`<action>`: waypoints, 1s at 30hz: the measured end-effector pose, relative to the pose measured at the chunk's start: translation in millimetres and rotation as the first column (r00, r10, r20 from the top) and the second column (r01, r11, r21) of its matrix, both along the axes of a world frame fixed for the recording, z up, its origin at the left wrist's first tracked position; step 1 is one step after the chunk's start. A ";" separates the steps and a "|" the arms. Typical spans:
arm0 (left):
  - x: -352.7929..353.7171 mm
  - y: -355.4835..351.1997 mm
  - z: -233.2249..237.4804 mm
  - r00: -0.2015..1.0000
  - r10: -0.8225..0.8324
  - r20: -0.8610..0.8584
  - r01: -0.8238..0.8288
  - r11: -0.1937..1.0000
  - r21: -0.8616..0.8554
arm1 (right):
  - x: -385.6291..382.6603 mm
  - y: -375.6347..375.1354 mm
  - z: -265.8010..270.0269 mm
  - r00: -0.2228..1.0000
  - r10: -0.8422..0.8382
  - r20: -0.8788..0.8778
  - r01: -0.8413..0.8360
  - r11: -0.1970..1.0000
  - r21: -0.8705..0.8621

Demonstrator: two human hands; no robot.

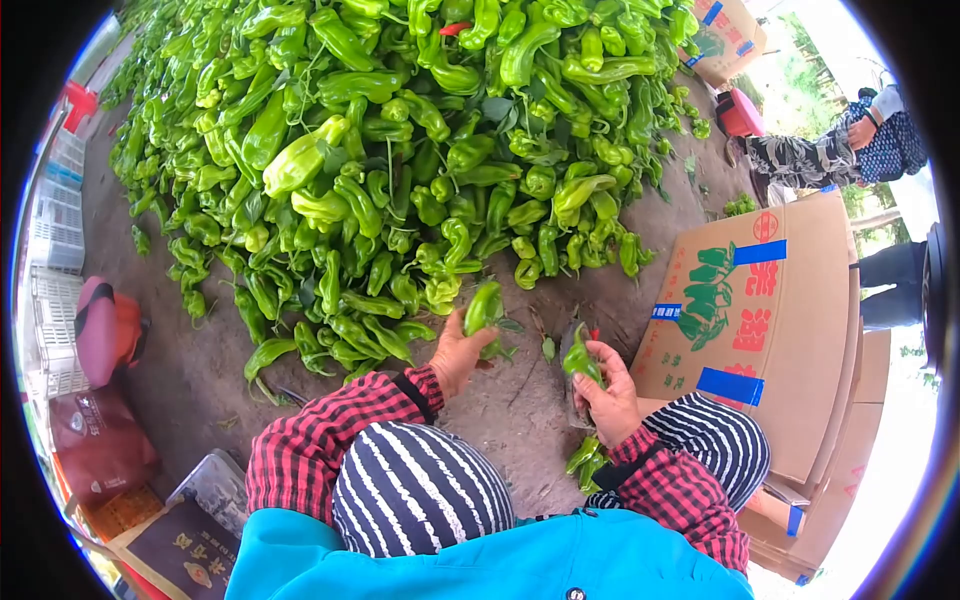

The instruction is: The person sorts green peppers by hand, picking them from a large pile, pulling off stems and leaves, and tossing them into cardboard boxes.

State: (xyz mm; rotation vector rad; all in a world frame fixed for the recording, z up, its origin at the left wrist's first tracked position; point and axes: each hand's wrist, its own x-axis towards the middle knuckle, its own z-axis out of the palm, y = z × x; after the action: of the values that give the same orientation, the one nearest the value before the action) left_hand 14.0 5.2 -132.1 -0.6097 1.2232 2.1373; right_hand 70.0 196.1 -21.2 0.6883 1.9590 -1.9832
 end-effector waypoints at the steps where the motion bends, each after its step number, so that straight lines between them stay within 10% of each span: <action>1: 1.0 1.2 5.1 0.994 -0.105 -0.010 0.105 0.994 0.011 | 1.4 1.1 -9.0 1.000 -0.005 0.000 0.005 1.000 0.000; 3: 5.0 11.8 8.3 0.964 -0.259 -0.057 0.259 0.966 0.006 | 4.5 4.0 -37.5 0.996 -0.087 0.031 0.087 0.996 -0.021; 5: 13.9 26.2 -2.4 0.577 -0.385 -0.720 0.431 0.893 -0.131 | 5.5 -4.0 -42.2 0.991 -0.129 0.036 0.133 0.982 -0.134; 9: -3.2 13.4 43.6 0.256 -0.511 -0.821 0.542 0.779 -0.315 | 5.9 -15.7 -21.2 0.953 -0.176 0.245 0.229 0.951 -0.209; 11: -31.9 5.9 51.5 0.190 -0.788 -0.586 0.788 0.478 -0.387 | 11.1 -7.5 -29.9 0.922 -0.068 0.381 0.146 0.973 -0.181; 13: -59.8 1.2 29.9 0.271 -0.695 -0.666 0.174 0.716 -0.676 | 11.6 -6.7 -29.9 0.914 -0.090 0.395 0.200 0.948 -0.247; 15: -108.1 -13.5 21.1 0.253 -0.666 -0.702 -0.549 0.499 -0.671 | 11.5 -10.0 -23.3 0.926 -0.112 0.361 0.267 0.870 -0.415; 18: -165.1 -41.7 3.9 0.436 -0.786 -0.438 -0.687 0.023 -0.726 | 8.7 -14.1 -12.1 0.929 -0.098 0.356 0.282 0.811 -0.513; 21: -194.7 -51.3 -16.8 0.485 -0.862 -0.148 -0.384 -0.058 -0.921 | 8.0 -14.5 -11.5 0.919 -0.107 0.380 0.299 0.818 -0.492; 25: -198.6 -53.6 -37.9 0.438 -0.878 -0.193 -0.471 -0.041 -0.881 | 4.9 -15.0 -9.9 0.917 -0.104 0.385 0.304 0.808 -0.504; 30: -172.6 -62.7 -43.6 0.412 -0.709 -0.572 -0.496 0.352 -0.794 | 7.0 -15.7 -8.7 0.926 -0.085 0.369 0.284 0.800 -0.528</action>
State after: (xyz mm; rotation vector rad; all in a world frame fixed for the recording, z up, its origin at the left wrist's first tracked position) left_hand -158.6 -57.4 -175.7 0.5426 3.1319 1.1606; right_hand 76.9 180.3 -29.9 0.9888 1.0397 -2.2324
